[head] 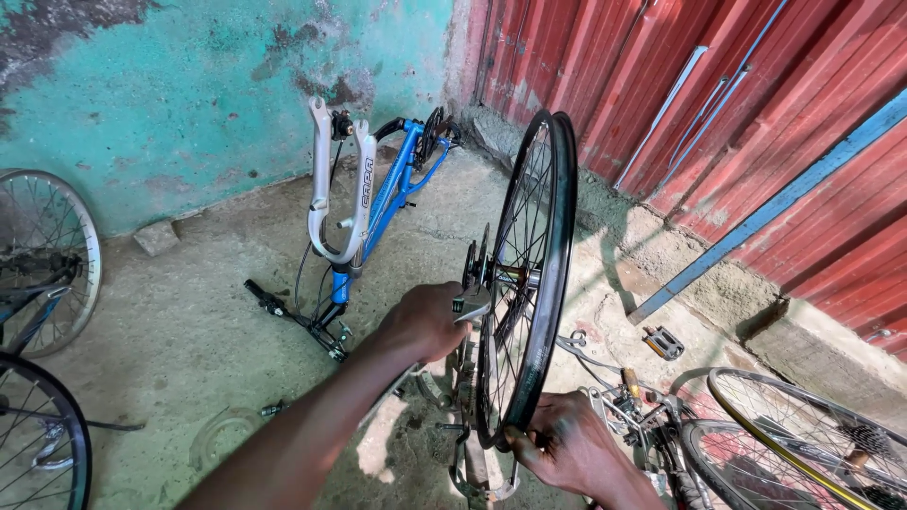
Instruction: Tightening the hub or axle of a bicycle wheel using a wrench
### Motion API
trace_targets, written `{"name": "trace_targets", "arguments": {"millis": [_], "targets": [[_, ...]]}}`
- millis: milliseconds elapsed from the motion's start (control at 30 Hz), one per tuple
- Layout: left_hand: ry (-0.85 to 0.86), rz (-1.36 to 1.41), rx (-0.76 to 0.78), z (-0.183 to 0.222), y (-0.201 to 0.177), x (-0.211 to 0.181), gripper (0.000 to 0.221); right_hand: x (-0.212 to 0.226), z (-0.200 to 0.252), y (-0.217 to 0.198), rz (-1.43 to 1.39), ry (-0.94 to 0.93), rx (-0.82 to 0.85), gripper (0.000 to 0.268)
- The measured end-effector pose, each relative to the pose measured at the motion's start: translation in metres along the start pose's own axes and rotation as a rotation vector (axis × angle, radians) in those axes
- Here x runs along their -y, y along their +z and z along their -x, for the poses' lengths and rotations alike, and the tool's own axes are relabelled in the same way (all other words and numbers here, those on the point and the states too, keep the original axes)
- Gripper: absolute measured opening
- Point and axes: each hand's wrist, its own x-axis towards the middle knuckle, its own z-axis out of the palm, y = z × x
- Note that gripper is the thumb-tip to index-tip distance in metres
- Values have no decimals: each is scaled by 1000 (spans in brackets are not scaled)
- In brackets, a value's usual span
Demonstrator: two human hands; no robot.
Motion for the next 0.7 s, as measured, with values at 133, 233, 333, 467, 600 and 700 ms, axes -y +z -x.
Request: {"name": "trace_targets", "arguments": {"millis": [133,233,333,467,600,700], "targets": [[-33,-99,63,-5,-12,-13,22,-2,0,0,-36,-20,-24,30],[-143,-543,229,-84,36,0,22,2,-1,-2,0,-61,-45,27],[-37,-201,92,-39,-3,-22,6,3,-1,-2,22,-41,-41,27],[-45,-218,91,-31,-6,-23,20,8,1,-5,56,-7,-21,25],[-22,-258,16,-8,-10,-28,33,5,4,4,81,70,-47,17],[1,-352,-28,-27,13,-19,51,0,1,12,11,58,-228,27]]}}
